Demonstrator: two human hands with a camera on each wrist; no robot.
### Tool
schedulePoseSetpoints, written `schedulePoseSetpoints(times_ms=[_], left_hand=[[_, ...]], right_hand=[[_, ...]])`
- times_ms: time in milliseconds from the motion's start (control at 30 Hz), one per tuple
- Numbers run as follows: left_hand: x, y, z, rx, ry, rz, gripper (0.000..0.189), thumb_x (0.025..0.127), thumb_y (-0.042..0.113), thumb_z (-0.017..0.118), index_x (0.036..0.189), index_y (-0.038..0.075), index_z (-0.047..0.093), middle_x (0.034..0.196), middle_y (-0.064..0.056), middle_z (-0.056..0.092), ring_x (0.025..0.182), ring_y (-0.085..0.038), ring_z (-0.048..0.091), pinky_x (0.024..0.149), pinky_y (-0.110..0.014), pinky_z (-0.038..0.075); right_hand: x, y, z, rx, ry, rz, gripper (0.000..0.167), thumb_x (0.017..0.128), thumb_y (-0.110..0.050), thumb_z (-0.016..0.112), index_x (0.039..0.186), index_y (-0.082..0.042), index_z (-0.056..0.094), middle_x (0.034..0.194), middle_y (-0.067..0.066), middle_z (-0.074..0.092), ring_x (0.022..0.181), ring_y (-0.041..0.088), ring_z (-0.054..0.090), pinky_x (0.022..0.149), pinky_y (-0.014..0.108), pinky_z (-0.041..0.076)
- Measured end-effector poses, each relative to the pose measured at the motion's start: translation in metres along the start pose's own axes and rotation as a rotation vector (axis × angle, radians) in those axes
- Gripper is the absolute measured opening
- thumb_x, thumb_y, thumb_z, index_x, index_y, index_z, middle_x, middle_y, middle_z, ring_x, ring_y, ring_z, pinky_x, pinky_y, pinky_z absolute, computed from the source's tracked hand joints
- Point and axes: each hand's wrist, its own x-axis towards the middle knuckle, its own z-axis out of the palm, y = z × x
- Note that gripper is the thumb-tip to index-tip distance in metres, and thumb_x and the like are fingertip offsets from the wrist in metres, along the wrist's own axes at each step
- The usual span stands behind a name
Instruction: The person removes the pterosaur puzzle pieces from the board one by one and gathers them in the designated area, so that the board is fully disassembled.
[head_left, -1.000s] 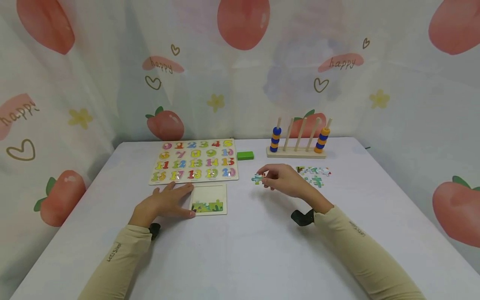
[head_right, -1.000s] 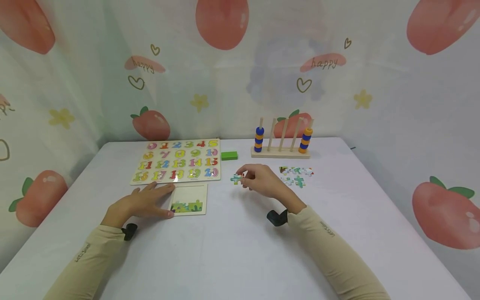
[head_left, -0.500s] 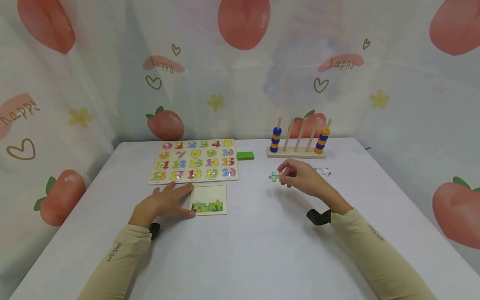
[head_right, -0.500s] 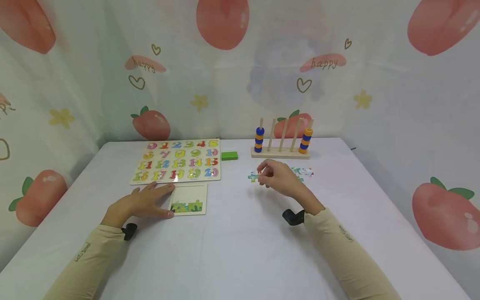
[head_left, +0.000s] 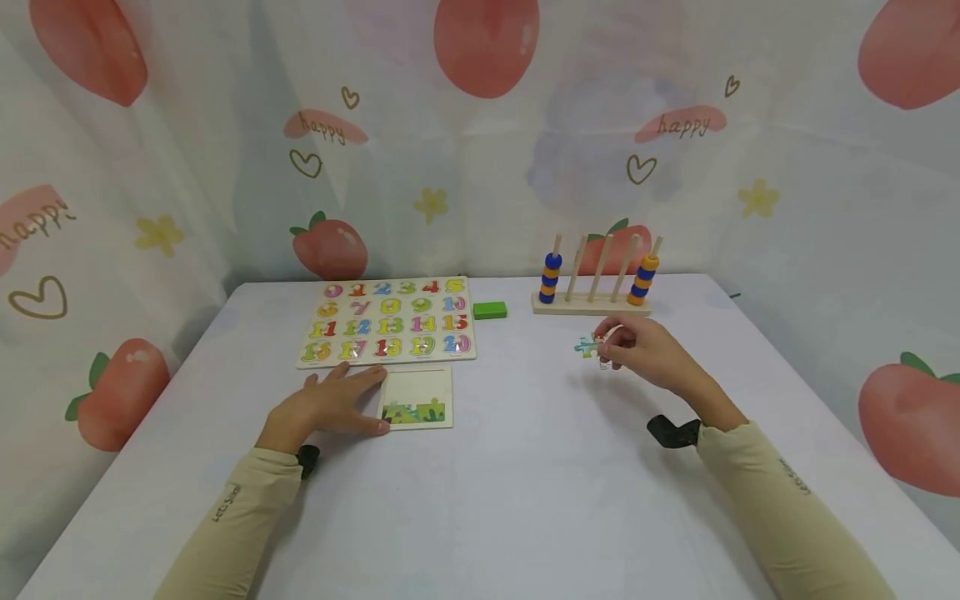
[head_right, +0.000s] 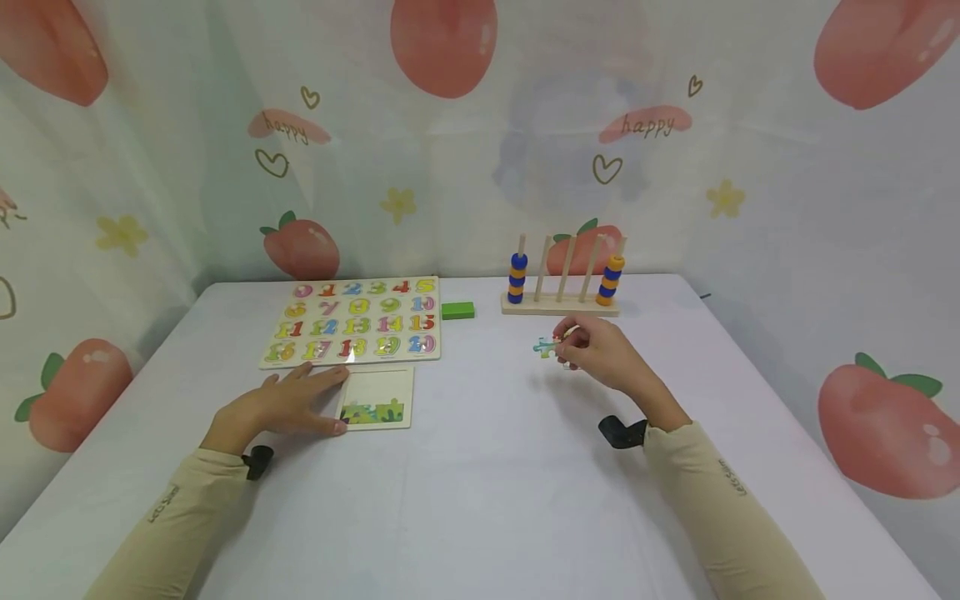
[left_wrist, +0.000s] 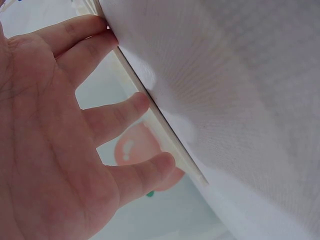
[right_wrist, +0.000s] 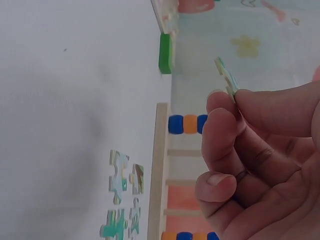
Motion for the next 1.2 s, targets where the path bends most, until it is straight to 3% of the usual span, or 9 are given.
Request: schedulePoseSetpoints(times_ms=[133,467,833,1200], left_hand=[[-0.001,0.001,-0.001,0.001,-0.001,0.004,0.100,0.089,0.054,0.084,0.168,0.015,0.037,0.172,-0.016,0.033,0.160,-0.050,0.010,0.122,-0.078,0.005],[-0.001,0.000,-0.001,0.002,-0.002,0.005,0.101,0.089,0.054,0.084,0.168,0.015,0.037,0.172,-0.016,0.032,0.160,-0.050,0.010,0.122,-0.077,0.004],[0.000,-0.001,-0.001,0.004,-0.006,0.008,0.100,0.090,0.054,0.084,0.169,0.014,0.036,0.173,-0.015,0.032,0.160,-0.050,0.010,0.122,-0.077,0.004],[-0.002,0.001,-0.003,0.005,-0.006,0.015,0.100,0.089,0.054,0.084,0.168,0.014,0.037,0.172,-0.016,0.033,0.159,-0.051,0.011,0.121,-0.078,0.006]], right_hand=[[-0.005,0.007,-0.009,-0.020,0.028,0.029,0.027,0.105,-0.009,0.070,0.129,0.003,0.063,0.097,0.014,0.074,0.084,0.028,0.068,0.073,0.037,0.060],[-0.016,0.030,-0.029,-0.038,0.075,0.072,0.034,0.109,-0.016,0.065,0.137,0.003,0.060,0.104,0.020,0.073,0.091,0.033,0.068,0.087,0.047,0.056],[-0.023,0.058,-0.047,-0.047,0.128,0.153,0.038,0.111,-0.022,0.062,0.139,0.003,0.061,0.107,0.022,0.075,0.093,0.036,0.067,0.083,0.043,0.047],[-0.027,0.085,-0.050,-0.041,0.131,0.237,0.039,0.110,-0.018,0.062,0.139,0.008,0.061,0.106,0.022,0.074,0.092,0.033,0.064,0.079,0.040,0.044]])
